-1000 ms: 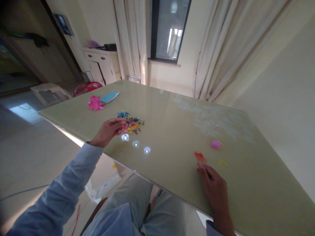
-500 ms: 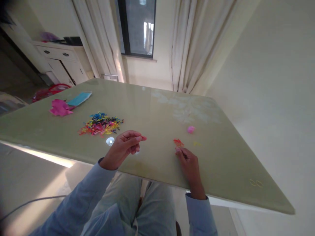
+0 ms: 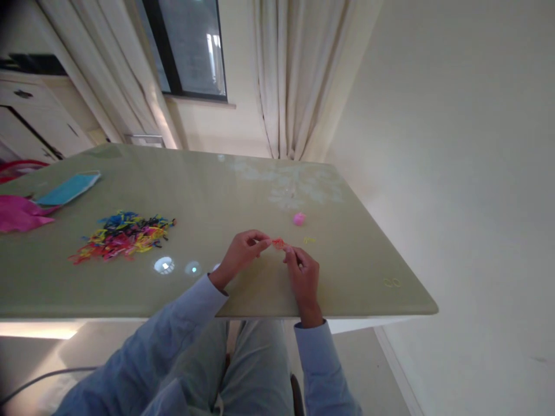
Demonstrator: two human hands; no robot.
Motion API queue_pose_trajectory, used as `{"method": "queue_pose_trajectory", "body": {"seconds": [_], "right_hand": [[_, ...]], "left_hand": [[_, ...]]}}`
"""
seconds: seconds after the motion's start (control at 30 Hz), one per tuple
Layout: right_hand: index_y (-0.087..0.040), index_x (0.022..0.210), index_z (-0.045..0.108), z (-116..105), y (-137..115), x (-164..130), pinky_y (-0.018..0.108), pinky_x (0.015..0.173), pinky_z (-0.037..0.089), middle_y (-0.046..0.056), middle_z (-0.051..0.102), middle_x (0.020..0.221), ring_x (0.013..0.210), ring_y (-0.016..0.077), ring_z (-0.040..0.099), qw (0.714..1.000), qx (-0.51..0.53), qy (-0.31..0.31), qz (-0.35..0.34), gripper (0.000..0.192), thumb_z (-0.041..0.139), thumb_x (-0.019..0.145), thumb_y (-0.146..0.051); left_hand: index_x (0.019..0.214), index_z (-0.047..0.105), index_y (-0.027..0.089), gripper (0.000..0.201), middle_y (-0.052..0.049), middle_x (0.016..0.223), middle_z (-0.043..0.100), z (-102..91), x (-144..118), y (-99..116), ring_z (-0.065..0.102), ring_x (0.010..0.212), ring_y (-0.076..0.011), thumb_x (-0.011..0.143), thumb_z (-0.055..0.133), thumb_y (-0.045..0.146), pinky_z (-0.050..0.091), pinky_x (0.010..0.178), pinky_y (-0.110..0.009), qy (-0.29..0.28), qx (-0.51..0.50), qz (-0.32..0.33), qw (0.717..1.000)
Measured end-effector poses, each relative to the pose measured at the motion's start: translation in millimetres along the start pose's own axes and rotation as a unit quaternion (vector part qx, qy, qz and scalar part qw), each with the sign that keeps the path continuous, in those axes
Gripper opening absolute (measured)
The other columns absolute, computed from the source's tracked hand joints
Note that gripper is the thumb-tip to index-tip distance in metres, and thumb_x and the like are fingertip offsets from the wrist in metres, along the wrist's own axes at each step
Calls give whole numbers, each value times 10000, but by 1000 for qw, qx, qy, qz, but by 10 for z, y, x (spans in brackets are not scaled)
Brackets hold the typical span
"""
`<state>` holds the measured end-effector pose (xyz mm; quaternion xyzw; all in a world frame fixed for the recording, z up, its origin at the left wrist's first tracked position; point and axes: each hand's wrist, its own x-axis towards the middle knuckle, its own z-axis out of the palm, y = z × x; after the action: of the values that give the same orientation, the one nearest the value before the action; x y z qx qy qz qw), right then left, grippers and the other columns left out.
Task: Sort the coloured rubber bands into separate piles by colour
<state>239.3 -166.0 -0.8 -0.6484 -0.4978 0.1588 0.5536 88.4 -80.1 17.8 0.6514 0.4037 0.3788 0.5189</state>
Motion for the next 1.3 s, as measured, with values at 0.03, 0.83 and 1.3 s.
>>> {"method": "queue_pose_trajectory", "body": {"seconds": [0.03, 0.83, 1.3], "right_hand": [[-158, 754, 702, -3, -3, 6, 246, 604, 427, 4, 613, 641, 596, 139, 543, 1000, 6, 22, 5, 363, 549, 890, -458], [-133, 842, 741, -21, 60, 52, 270, 590, 433, 20, 617, 646, 587, 158, 544, 998, -31, 10, 45, 452, 569, 832, -551], [-169, 850, 749, 609, -441, -137, 266, 566, 468, 25, 630, 634, 560, 146, 553, 993, -6, -99, -68, 378, 566, 886, -498]], "left_hand": [[821, 727, 137, 200, -36, 767, 706, 48, 57, -17, 546, 558, -105, 801, 667, 326, 426, 562, -242, 10, 42, 18, 999], [914, 726, 187, 193, -62, 840, 703, -1122, -761, -417, 599, 716, -165, 891, 547, 258, 434, 717, -285, 72, 283, 103, 951], [958, 751, 132, 337, -52, 761, 673, -1327, -1003, -435, 485, 595, -109, 842, 620, 420, 349, 564, -227, 35, -6, 37, 999]]}}
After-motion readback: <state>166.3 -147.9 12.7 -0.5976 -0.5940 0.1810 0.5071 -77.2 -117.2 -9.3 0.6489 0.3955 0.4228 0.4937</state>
